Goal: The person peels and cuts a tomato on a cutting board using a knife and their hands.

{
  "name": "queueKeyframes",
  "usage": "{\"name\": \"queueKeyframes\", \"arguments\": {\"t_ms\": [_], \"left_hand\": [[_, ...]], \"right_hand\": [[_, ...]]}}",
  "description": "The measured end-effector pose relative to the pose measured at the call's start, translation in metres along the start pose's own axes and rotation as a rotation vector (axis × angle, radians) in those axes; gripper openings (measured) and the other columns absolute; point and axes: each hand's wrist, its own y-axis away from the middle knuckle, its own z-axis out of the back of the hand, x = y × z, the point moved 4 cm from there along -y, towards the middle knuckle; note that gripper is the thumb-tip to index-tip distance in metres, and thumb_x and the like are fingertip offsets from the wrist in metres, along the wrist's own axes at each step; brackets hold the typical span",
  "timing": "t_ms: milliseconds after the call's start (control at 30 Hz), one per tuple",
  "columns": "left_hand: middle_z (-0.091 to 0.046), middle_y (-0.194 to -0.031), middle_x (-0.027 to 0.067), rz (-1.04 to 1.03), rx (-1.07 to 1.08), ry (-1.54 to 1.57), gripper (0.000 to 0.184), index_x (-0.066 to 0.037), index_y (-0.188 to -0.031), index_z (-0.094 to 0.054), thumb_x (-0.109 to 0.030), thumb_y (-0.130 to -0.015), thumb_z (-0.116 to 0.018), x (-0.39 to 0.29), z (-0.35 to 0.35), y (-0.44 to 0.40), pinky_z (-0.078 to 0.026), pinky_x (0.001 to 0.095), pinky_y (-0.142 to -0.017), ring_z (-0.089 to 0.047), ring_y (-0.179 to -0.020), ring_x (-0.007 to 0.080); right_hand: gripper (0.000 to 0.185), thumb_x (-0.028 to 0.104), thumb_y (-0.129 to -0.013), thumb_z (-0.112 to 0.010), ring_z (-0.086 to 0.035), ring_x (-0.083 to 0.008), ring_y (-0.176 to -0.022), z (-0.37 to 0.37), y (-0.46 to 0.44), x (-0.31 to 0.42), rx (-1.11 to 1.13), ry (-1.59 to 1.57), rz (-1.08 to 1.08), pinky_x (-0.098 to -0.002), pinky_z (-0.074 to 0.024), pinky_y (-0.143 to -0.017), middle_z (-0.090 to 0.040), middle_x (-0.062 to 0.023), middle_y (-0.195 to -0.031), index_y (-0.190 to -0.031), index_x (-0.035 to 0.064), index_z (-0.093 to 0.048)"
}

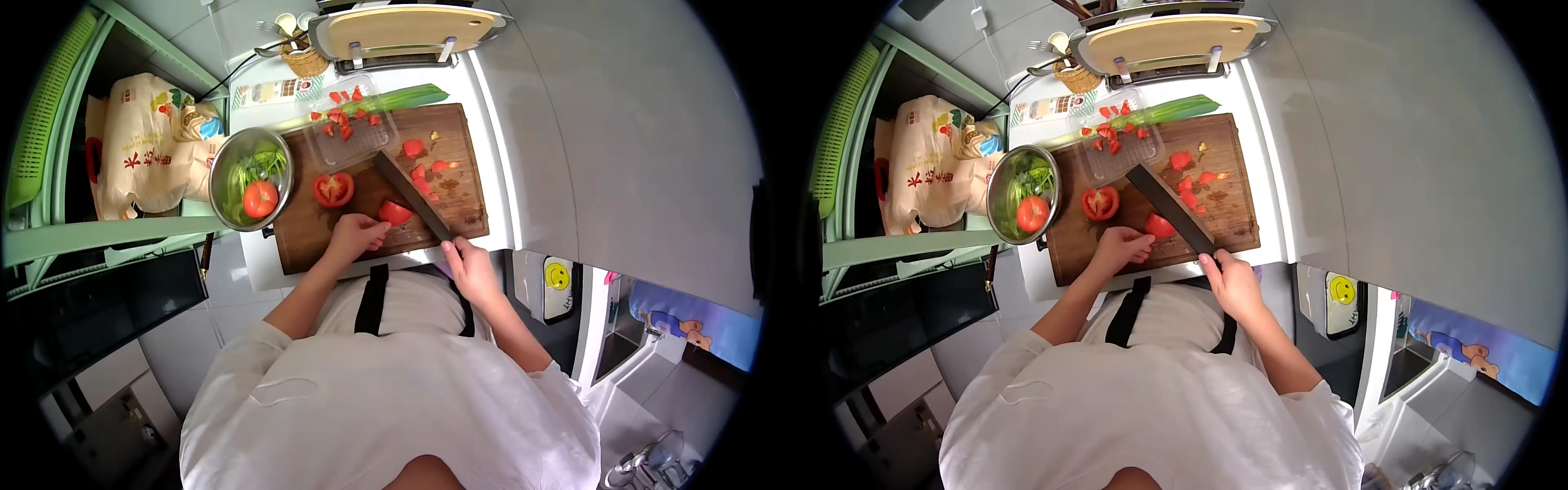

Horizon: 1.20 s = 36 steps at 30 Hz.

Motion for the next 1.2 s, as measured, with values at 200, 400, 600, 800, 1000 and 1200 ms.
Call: {"name": "queueKeyframes", "arguments": {"t_ms": [200, 400, 600, 800, 1000, 1200], "left_hand": [[-0.061, -0.111, 0.0124, -0.784, -0.219, -0.802, 0.051, -0.006, -0.12, -0.06, -0.012, -0.072, -0.078, -0.068, -0.009, 0.035, -0.051, 0.0377, -0.089, -0.06, -0.105, 0.0285], [-0.055, -0.117, 0.0145, -0.862, 0.027, -1.095, 0.052, -0.006, -0.119, -0.054, -0.015, -0.072, -0.076, -0.063, -0.024, 0.002, -0.048, 0.0411, -0.089, -0.053, -0.111, 0.034], [-0.062, -0.104, 0.0215, -0.574, -0.393, -0.706, 0.063, -0.003, -0.124, -0.05, -0.032, -0.077, -0.079, -0.054, -0.018, -0.003, -0.052, 0.045, -0.076, -0.063, -0.092, 0.0381], [-0.07, -0.088, 0.0197, -0.454, -0.285, -0.512, 0.084, 0.0, -0.139, -0.041, -0.034, -0.075, -0.083, -0.047, -0.027, 0.004, -0.055, 0.0381, -0.068, -0.069, -0.076, 0.034], [-0.072, -0.09, 0.0173, -0.5, -0.171, -0.278, 0.066, 0.002, -0.133, -0.05, -0.016, -0.077, -0.081, -0.032, -0.016, 0.003, -0.057, 0.0303, -0.073, -0.072, -0.078, 0.0212], [-0.072, -0.097, 0.0128, -0.585, -0.241, -0.363, 0.039, 0.002, -0.114, -0.062, -0.008, -0.08, -0.075, -0.033, -0.014, 0.007, -0.054, 0.0321, -0.077, -0.07, -0.086, 0.021]], "right_hand": [[0.045, 0.036, -0.099, -0.055, -0.055, -0.0428, -0.058, -0.002, 0.005, -0.013, -0.068, -0.069, -0.05, -0.0439, -0.0445, -0.056, -0.056, -0.0245, -0.063, -0.077, -0.0031, -0.056], [0.046, 0.035, -0.1, -0.055, -0.054, -0.0374, -0.054, 0.006, 0.008, -0.018, -0.143, -0.112, -0.065, -0.0424, -0.0438, -0.054, -0.056, -0.0228, -0.061, -0.076, -0.0041, -0.057], [0.045, 0.035, -0.1, -0.055, -0.053, -0.0377, -0.053, 0.006, 0.013, -0.017, -0.184, -0.129, -0.061, -0.0425, -0.0433, -0.054, -0.055, -0.0225, -0.06, -0.075, -0.0036, -0.056], [0.044, 0.034, -0.1, -0.055, -0.053, -0.0379, -0.053, 0.0, 0.011, -0.008, -0.14, -0.121, -0.062, -0.0428, -0.043, -0.054, -0.054, -0.0221, -0.059, -0.075, -0.003, -0.056], [0.041, 0.033, -0.098, -0.056, -0.057, -0.0409, -0.059, -0.009, 0.016, -0.016, -0.044, -0.06, -0.052, -0.0441, -0.045, -0.056, -0.058, -0.0236, -0.064, -0.08, -0.0032, -0.059], [0.045, 0.043, -0.094, -0.059, -0.064, -0.0434, -0.071, -0.021, 0.025, -0.011, 0.034, 0.135, 0.098, -0.0483, -0.0506, -0.062, -0.064, -0.0245, -0.071, -0.087, -0.0014, -0.061]]}}
